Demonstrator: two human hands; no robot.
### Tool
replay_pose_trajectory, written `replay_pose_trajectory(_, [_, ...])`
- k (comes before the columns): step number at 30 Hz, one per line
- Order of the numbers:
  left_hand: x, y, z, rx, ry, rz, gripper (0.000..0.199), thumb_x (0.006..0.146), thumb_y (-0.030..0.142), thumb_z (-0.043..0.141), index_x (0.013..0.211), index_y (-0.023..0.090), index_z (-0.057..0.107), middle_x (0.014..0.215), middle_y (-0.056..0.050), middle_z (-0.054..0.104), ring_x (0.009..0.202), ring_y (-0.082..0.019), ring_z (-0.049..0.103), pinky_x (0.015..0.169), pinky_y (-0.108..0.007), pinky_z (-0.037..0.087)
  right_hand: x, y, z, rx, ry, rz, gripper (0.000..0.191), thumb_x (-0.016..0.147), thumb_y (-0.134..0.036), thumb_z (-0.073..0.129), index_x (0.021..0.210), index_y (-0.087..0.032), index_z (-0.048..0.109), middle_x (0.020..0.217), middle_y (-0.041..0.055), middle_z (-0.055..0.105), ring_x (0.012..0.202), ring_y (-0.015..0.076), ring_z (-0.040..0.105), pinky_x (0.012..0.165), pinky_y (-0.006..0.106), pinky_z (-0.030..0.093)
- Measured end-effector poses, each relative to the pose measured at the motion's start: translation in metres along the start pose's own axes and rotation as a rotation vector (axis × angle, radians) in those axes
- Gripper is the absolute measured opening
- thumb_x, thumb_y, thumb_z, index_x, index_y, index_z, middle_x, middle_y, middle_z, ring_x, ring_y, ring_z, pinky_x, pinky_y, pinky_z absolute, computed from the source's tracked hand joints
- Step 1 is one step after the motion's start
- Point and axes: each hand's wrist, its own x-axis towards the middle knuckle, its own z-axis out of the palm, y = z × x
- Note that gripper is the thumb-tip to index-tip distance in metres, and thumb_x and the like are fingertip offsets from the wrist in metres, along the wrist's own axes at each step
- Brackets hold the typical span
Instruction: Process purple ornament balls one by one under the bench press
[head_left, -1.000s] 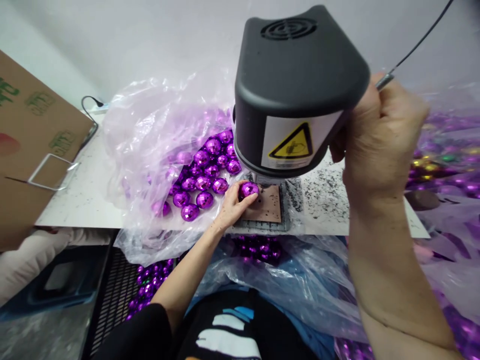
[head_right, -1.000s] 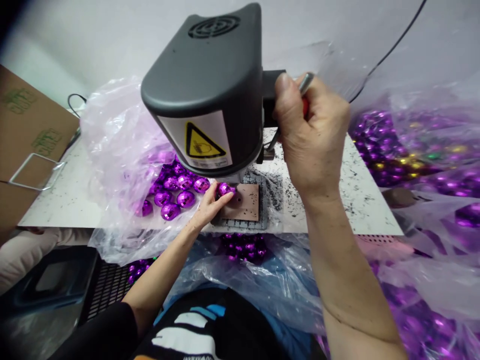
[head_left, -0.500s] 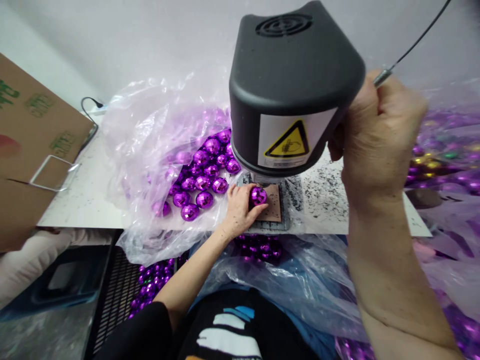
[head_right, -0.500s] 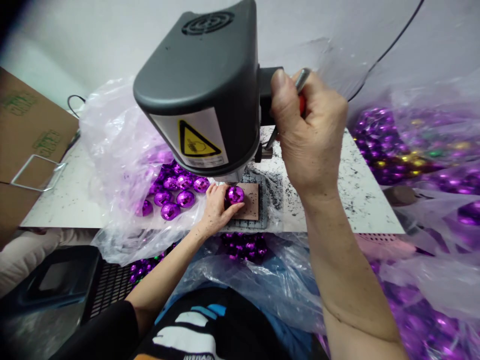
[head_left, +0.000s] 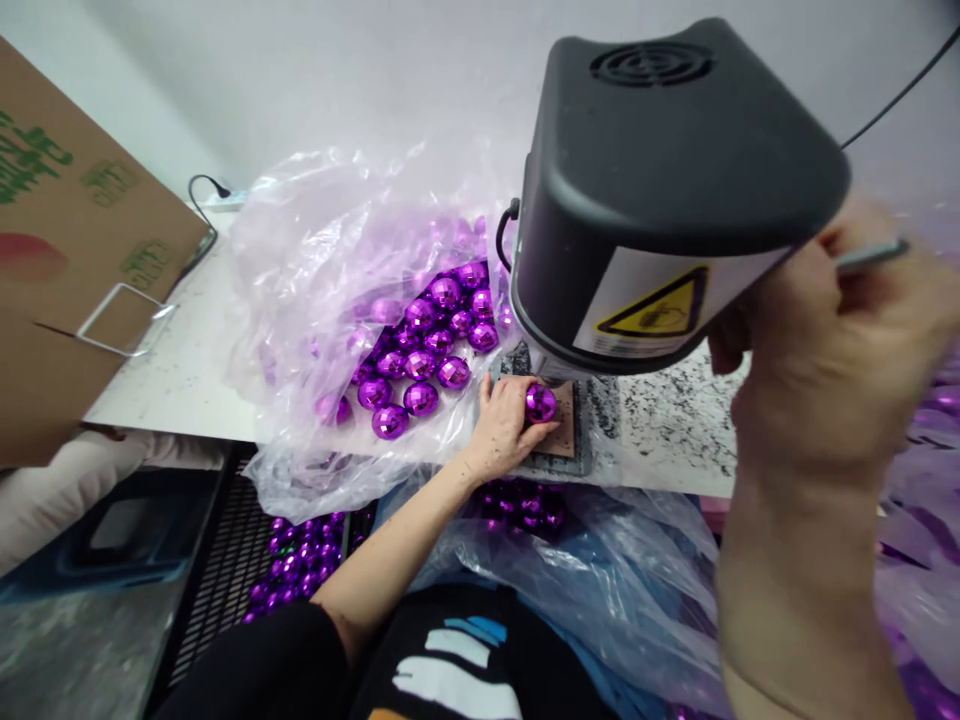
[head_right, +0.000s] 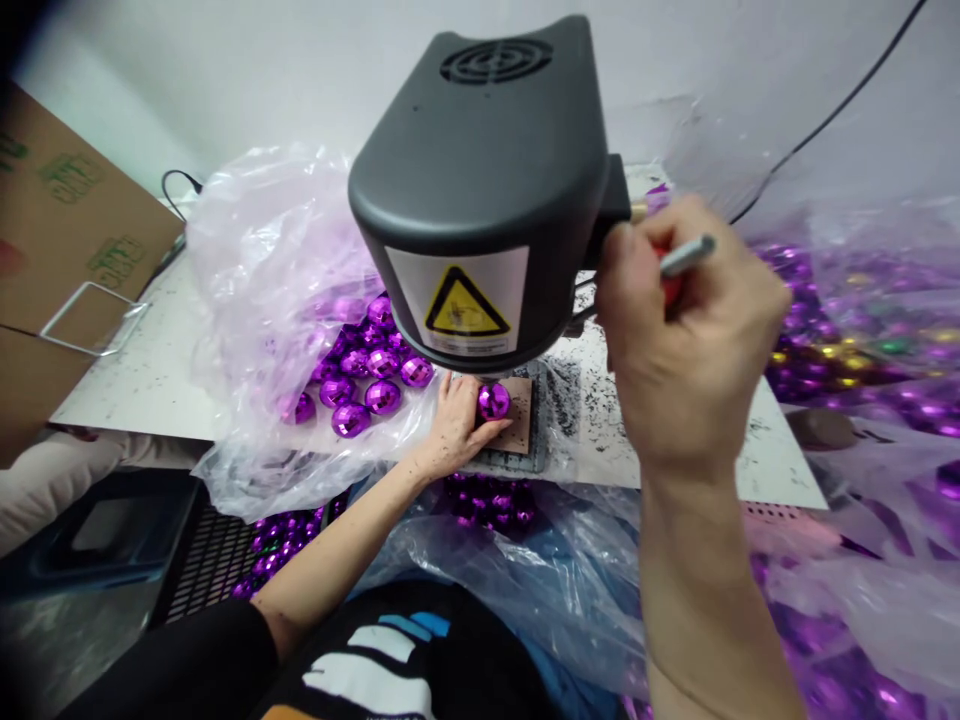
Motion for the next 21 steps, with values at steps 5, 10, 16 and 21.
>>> replay_pose_trajectory(5, [0.004,0.002,-0.007,-0.025,-0.044,0.01,0.052,0.092,0.045,0.06,0.134,0.019,0.042,0.13,-0.014,0.057,0.13,-0.03,0.047,0.12,-0.057,0.017,-0.038,-0.001,-0.011,-0.268,0.024,-0.181,0.018,0.091,-0.024,0.05,0.078,-0.013,0.054,0.066,-0.0024,0.049,0.058,0.0012,0.044,0.056,0.02,0.033])
replay_pose_trajectory(10, [0.002,0.003,-0.008,-0.033,-0.048,0.012,0.053,0.093,0.044,0.058,0.136,0.018,0.041,0.133,-0.015,0.055,0.132,-0.03,0.046,0.12,-0.056,0.017,-0.055,0.012,-0.008,-0.268,0.1,-0.278,0.011,0.087,-0.018,0.05,0.088,-0.019,0.061,0.069,-0.0013,0.053,0.063,0.0039,0.048,0.057,0.022,0.033])
replay_pose_trajectory(16, [0.001,0.004,-0.006,-0.047,-0.039,-0.002,0.05,0.093,0.043,0.059,0.132,0.017,0.044,0.13,-0.014,0.057,0.129,-0.03,0.048,0.12,-0.057,0.018,-0.074,0.043,0.0,-0.168,0.116,-0.4,0.018,0.08,-0.015,0.054,0.093,-0.019,0.065,0.063,-0.0001,0.049,0.059,0.007,0.049,0.055,0.023,0.036])
replay_pose_trajectory(21, [0.001,0.004,-0.003,-0.03,-0.03,-0.013,0.049,0.092,0.044,0.061,0.129,0.017,0.045,0.133,-0.015,0.056,0.131,-0.03,0.047,0.12,-0.057,0.019,-0.08,0.059,0.007,-0.077,0.224,-0.355,0.012,0.078,-0.023,0.056,0.079,-0.017,0.066,0.055,0.002,0.049,0.056,0.0145,0.055,0.051,0.028,0.041])
